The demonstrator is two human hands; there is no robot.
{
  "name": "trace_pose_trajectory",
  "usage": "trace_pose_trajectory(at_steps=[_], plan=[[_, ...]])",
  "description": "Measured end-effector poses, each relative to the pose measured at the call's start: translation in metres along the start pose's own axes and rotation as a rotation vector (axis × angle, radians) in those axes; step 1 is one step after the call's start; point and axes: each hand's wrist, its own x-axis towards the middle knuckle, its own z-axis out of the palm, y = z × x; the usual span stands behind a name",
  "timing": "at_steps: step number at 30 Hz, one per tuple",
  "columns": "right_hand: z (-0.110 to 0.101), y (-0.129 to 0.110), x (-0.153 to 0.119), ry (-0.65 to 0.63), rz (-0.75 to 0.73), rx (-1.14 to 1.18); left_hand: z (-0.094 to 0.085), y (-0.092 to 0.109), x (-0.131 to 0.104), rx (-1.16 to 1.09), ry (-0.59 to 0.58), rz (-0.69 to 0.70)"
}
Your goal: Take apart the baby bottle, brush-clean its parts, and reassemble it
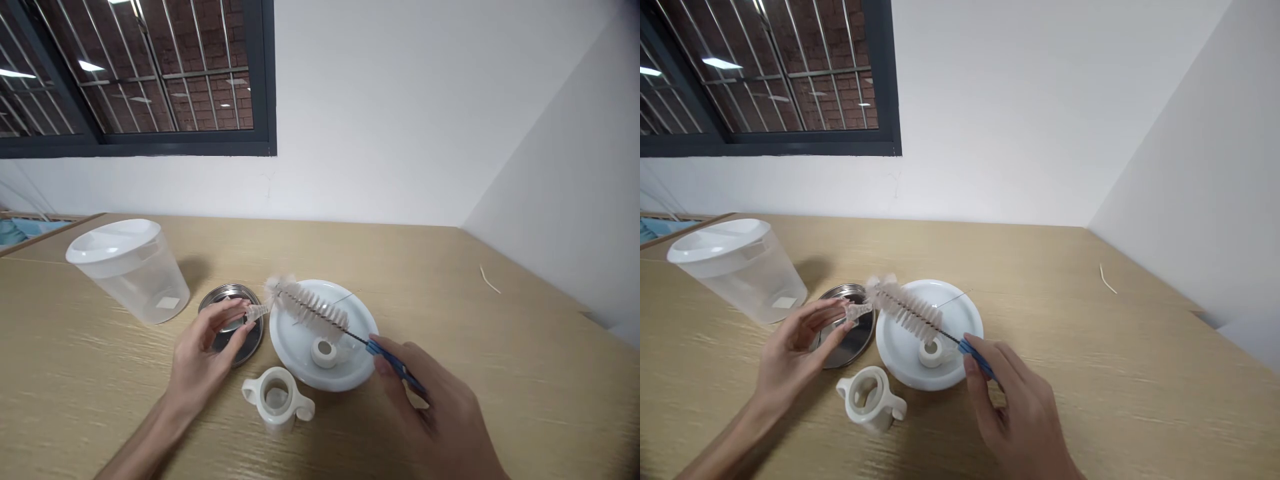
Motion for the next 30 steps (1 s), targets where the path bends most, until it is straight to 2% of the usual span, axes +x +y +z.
trace_pose_trajectory(at_steps=[4,7,10,15,21,26,30], plan=[[-0.003,-0.001,0.000,0.019,0.046,0.009,-0.004,0.001,0.001,0.043,0.000,0.016],[-0.003,-0.003,-0.001,-0.026,-0.001,0.067,-0.006,0.000,0.001,0.002,0.030,-0.041],[0.000,-0.002,-0.001,-0.038,-0.037,0.048,-0.007,-0.002,0.000,0.004,0.029,-0.037],[0.000,0.000,-0.002,0.028,0.043,-0.004,-0.010,-0.002,0.001,0.096,-0.010,0.023],[0.000,0.000,-0.001,-0.031,-0.037,0.037,-0.014,-0.001,0.003,0.268,-0.100,0.161],[-0.001,0.002,-0.001,0.054,0.044,-0.063,-0.015,-0.003,0.003,0.319,-0.113,0.248],[-0.001,-0.002,0.000,0.007,0.012,0.013,-0.016,-0.005,0.004,0.333,-0.116,0.287]])
